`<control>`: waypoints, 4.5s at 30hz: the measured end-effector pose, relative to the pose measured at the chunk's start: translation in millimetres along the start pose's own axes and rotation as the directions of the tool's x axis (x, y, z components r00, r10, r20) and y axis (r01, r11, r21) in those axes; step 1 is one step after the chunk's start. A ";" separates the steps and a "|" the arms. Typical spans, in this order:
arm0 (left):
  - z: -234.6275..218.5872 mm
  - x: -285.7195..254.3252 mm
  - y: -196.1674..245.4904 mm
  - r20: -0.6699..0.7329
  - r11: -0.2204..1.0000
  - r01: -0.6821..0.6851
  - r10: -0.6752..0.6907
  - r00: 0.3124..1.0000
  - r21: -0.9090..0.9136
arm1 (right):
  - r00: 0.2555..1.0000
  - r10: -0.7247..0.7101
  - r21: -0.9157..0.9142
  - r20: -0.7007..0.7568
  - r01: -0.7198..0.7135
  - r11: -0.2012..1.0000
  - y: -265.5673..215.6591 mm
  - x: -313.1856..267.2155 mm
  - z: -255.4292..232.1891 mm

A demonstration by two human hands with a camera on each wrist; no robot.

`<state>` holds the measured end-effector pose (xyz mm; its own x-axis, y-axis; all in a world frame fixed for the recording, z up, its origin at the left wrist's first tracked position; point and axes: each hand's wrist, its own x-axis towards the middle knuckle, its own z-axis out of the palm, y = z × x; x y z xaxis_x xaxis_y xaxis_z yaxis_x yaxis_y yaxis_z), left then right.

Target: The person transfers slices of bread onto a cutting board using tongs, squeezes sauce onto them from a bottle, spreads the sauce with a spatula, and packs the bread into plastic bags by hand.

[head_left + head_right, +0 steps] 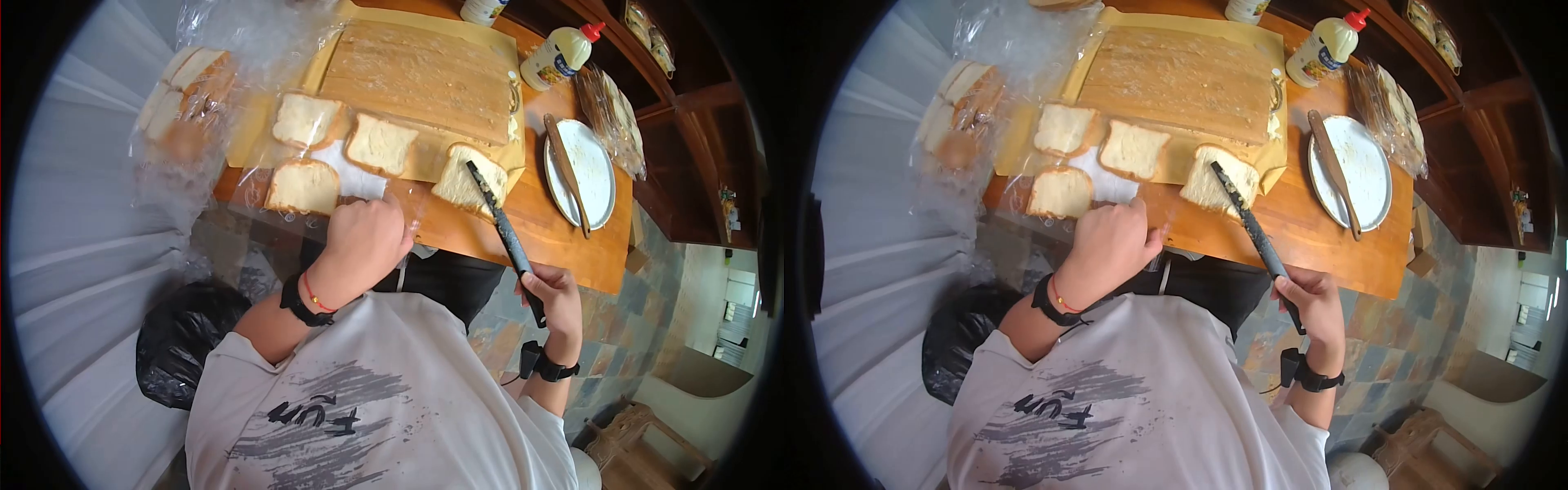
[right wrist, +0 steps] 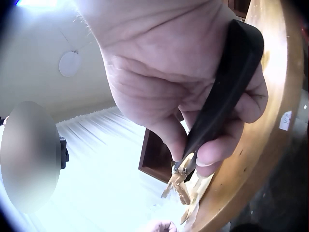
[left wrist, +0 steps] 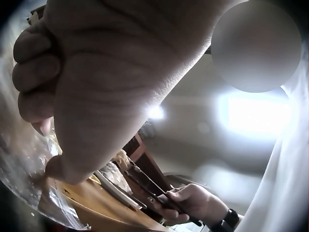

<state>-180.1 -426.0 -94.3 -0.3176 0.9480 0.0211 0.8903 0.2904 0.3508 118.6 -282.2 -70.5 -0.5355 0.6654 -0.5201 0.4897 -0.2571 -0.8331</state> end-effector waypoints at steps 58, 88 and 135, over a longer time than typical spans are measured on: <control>-23.7 -16.4 0.9 -0.161 0.993 -0.084 0.097 0.982 0.086 | 0.951 0.141 -0.347 0.276 -0.039 0.937 -47.5 36.9 83.5; -30.6 -9.2 -6.3 -0.171 0.999 -0.036 0.036 0.985 0.003 | 0.909 -0.134 -0.620 0.394 0.370 0.692 -106.8 31.3 28.2; -46.5 -7.1 -8.9 -0.080 0.988 0.048 -0.061 0.995 -0.150 | 0.833 0.234 -0.563 0.502 0.109 0.819 -110.8 73.3 -10.9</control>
<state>-200.9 -441.3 -54.0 -0.3965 0.9150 0.0750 0.8149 0.3131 0.4877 32.6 -197.3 -14.2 -0.6766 0.1422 -0.7225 0.7302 0.2565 -0.6333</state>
